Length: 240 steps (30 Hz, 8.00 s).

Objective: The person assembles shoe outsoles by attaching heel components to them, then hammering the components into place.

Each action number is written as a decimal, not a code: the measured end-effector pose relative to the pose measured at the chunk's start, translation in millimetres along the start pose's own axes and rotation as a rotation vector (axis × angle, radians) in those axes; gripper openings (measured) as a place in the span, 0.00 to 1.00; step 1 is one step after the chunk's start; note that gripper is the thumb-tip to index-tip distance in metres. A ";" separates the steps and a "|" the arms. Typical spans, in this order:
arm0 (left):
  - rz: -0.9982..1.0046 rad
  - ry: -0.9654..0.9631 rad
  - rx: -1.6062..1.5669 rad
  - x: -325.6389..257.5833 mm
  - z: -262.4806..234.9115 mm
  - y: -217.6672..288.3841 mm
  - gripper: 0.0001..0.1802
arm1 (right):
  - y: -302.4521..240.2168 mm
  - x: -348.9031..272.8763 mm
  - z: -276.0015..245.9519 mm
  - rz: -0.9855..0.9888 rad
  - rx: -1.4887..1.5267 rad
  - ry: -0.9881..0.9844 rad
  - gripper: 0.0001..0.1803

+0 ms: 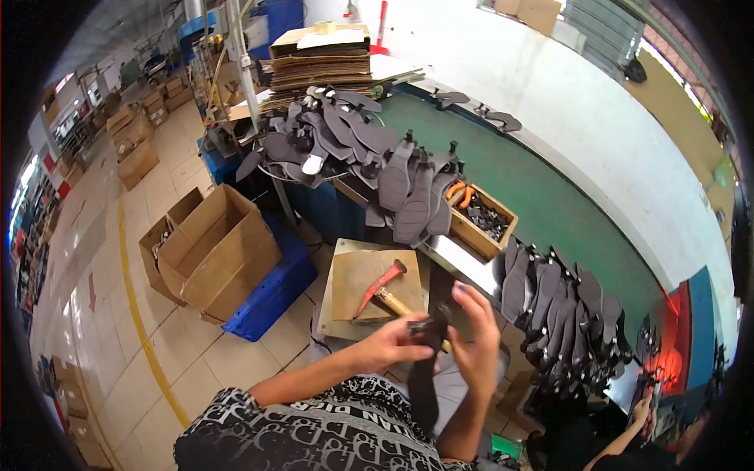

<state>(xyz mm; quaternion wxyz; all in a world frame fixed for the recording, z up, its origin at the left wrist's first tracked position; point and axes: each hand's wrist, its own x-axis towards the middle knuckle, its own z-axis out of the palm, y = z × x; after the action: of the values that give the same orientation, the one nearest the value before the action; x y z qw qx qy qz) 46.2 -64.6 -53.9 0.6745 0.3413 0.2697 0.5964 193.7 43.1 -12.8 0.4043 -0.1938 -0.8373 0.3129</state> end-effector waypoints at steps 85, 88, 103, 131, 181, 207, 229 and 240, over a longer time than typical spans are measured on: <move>0.387 0.592 1.401 38.5 -168.1 14.1 0.16 | 89.0 71.4 117.6 0.185 0.136 -0.230 0.09; 0.500 0.626 1.442 30.3 -168.8 6.9 0.18 | 88.5 67.6 115.8 0.275 0.061 -0.356 0.11; 0.556 0.555 1.187 40.0 -170.4 17.9 0.18 | 37.2 53.7 104.6 0.258 0.165 -0.150 0.07; 0.169 0.543 1.414 21.9 -158.6 15.9 0.56 | -50.1 6.2 48.8 0.236 -0.113 0.087 0.17; 0.201 -0.578 0.623 -25.1 9.8 42.3 0.12 | -18.2 25.3 -17.7 -0.362 0.637 -0.903 0.18; -0.215 -0.403 0.500 -6.9 -0.3 32.3 0.13 | -12.7 3.9 -37.0 -0.339 0.328 -0.660 0.14; 0.435 0.714 1.101 190.8 -283.5 228.6 0.26 | 91.2 -104.9 -66.3 0.680 0.112 0.397 0.11; 0.567 0.612 2.145 189.0 -167.3 144.7 0.25 | 156.8 -8.6 -89.1 0.514 -0.617 0.338 0.21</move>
<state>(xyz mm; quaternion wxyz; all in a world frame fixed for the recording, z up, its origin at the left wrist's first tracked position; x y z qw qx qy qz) -145.5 153.5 -36.5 -0.2153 0.6290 0.7046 0.2481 281.2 185.2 -81.8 0.3678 -0.5562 -0.7381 0.1024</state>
